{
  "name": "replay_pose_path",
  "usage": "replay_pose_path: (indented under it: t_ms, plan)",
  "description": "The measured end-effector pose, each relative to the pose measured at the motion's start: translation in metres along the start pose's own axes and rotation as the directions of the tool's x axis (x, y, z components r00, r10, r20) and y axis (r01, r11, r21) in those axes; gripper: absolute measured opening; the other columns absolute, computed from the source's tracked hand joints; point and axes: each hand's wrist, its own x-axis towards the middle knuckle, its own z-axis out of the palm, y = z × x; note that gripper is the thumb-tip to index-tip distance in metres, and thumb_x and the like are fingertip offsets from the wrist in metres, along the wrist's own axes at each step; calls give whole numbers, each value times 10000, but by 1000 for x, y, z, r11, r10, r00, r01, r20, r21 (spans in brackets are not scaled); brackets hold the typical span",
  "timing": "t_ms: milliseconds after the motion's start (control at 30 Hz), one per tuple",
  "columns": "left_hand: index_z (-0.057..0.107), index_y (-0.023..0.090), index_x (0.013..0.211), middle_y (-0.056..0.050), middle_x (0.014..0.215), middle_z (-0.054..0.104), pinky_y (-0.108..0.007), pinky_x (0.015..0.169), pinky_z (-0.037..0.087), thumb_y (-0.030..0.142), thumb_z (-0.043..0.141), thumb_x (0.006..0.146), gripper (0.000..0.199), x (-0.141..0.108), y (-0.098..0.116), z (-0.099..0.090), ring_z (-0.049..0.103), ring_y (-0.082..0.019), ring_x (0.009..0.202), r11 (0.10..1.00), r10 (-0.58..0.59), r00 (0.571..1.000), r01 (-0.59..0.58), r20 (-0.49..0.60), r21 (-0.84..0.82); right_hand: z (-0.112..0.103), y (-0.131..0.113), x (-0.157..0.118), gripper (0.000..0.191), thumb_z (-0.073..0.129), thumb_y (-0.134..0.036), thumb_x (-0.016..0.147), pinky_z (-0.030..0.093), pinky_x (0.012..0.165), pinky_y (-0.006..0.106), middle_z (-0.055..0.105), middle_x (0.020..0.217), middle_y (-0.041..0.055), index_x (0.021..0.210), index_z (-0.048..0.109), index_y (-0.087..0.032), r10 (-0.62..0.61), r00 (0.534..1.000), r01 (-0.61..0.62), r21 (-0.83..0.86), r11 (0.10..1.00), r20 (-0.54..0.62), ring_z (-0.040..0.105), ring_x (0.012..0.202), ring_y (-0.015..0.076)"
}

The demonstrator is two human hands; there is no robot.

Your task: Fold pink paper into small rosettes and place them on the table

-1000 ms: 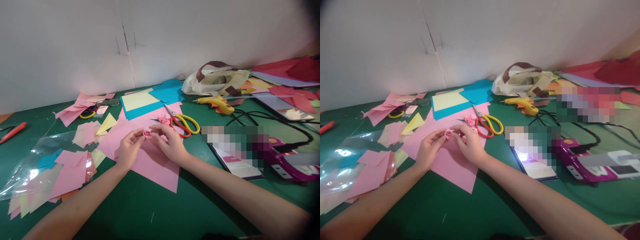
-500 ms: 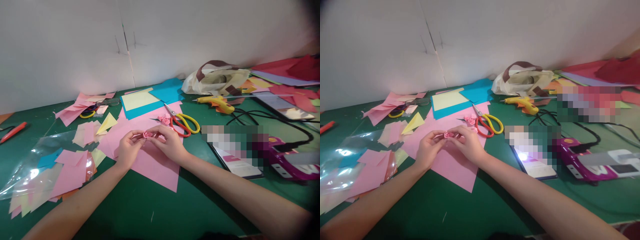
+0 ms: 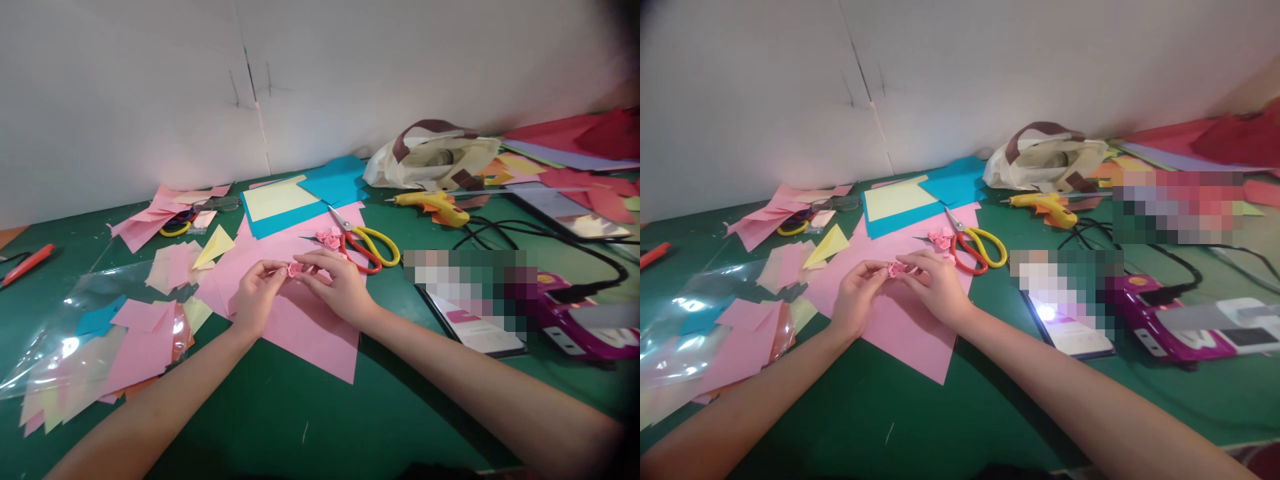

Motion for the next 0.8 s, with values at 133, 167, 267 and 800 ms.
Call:
replay_pose_path:
  t_ms: [133, 167, 267, 800]
  plan:
    - [650, 163, 913, -56, 895, 699, -359, 851, 528, 229, 724, 666, 266, 1, -1, -1, 664, -197, 893, 1000, 6, 1000, -6, 3, 15, -1, -2, 1, 197, 656, -192, 813, 544, 783, 357, 679, 964, 78, 1005, 699, -205, -6, 1000, 6, -28, 1000, 1, 643, 858, 186]
    - [661, 160, 922, -64, 913, 705, -361, 860, 523, 219, 724, 660, 276, 1, -1, -1, 663, -203, 908, 999, 12, 1000, -12, 14, 40, -1, -2, 2, 185, 655, -182, 813, 541, 789, 356, 679, 957, 79, 991, 702, -200, -12, 1000, 12, -32, 999, 6, 640, 870, 188]
    - [694, 151, 870, -78, 917, 720, -369, 867, 514, 192, 712, 650, 225, 1, -1, -2, 666, -215, 902, 992, 16, 999, -21, 39, 125, -1, -2, 2, 170, 648, -165, 815, 533, 802, 362, 678, 945, 72, 968, 705, -211, -27, 1000, 28, -37, 999, 15, 633, 896, 191]
    - [731, 163, 879, -81, 949, 750, -413, 916, 515, 267, 764, 649, 255, 0, -1, -1, 679, -242, 949, 997, -46, 999, 45, 22, 63, -1, 2, 1, 253, 505, -146, 892, 536, 829, 387, 669, 1004, 57, 1013, 692, -266, -129, 991, 130, -17, 991, 38, 641, 924, 191]
